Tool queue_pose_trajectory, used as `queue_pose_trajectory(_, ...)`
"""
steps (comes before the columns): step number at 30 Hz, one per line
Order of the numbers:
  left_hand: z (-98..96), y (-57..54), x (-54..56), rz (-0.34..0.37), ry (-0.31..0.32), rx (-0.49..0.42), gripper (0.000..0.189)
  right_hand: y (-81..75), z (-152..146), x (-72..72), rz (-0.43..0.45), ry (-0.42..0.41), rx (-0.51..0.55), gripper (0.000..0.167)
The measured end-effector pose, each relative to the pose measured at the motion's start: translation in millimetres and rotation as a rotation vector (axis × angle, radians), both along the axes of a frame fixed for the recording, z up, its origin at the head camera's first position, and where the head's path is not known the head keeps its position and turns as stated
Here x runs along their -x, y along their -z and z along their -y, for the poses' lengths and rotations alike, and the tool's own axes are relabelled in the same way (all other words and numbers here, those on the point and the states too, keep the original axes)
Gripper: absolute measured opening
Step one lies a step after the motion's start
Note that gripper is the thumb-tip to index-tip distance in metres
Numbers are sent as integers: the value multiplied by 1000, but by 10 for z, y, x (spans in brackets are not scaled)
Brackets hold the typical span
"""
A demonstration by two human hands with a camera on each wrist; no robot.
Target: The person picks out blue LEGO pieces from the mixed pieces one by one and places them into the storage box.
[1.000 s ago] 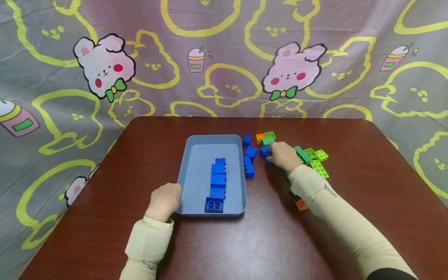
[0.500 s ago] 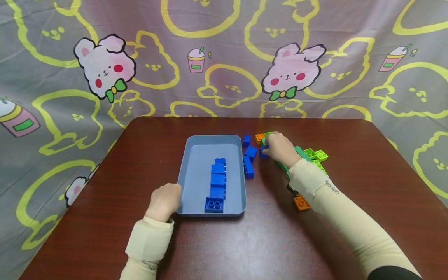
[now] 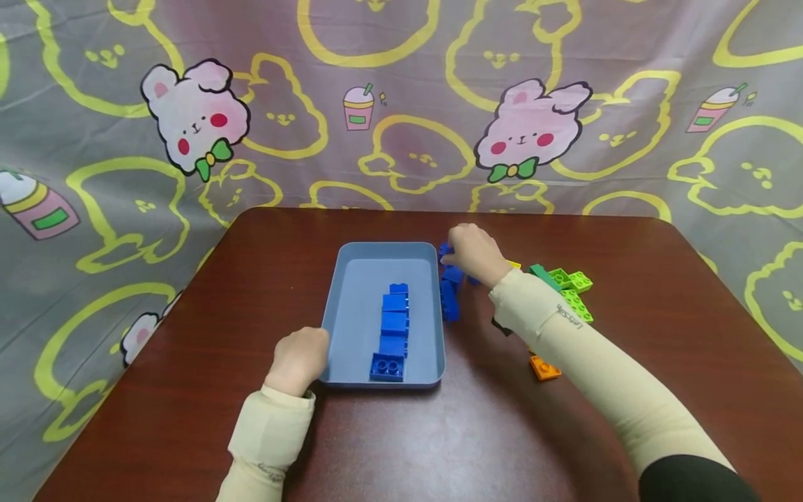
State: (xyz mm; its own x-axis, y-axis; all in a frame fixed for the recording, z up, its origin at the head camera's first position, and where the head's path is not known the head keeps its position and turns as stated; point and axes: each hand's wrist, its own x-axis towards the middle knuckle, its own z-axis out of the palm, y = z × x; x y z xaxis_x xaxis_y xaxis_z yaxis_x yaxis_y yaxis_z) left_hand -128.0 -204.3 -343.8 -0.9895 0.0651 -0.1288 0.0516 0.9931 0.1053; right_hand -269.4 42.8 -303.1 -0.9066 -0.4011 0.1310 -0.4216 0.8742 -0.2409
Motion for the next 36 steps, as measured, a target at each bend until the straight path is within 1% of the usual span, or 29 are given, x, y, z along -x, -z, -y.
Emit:
queue_pose_trajectory(5,-2,2,9,8,-7,4,20,-11,152,14,-27,-40,-4,23)
queue_pose_trajectory(8,-3,3,9,-3,-9,4,19,-7,235,25,-18,-46,8,24)
queue_pose_trajectory(13,-1,7,-1,3,-13,1,19,11,363,30,43,-37,14,24)
queue_pose_trajectory(16,0,11,-2,-1,-11,1,19,22,425,38,88,-18,42,23)
queue_pose_trajectory(19,0,16,4,0,-11,4,19,27,480,55,112,-4,74,23)
queue_pose_trajectory(22,1,17,10,5,-17,9,19,32,538,68,117,-10,81,22)
queue_pose_trajectory(27,0,19,13,6,-25,9,19,61,643,86,131,-27,62,22)
queue_pose_trajectory(36,-4,22,8,-19,-10,17,20,135,782,114,148,-47,5,22)
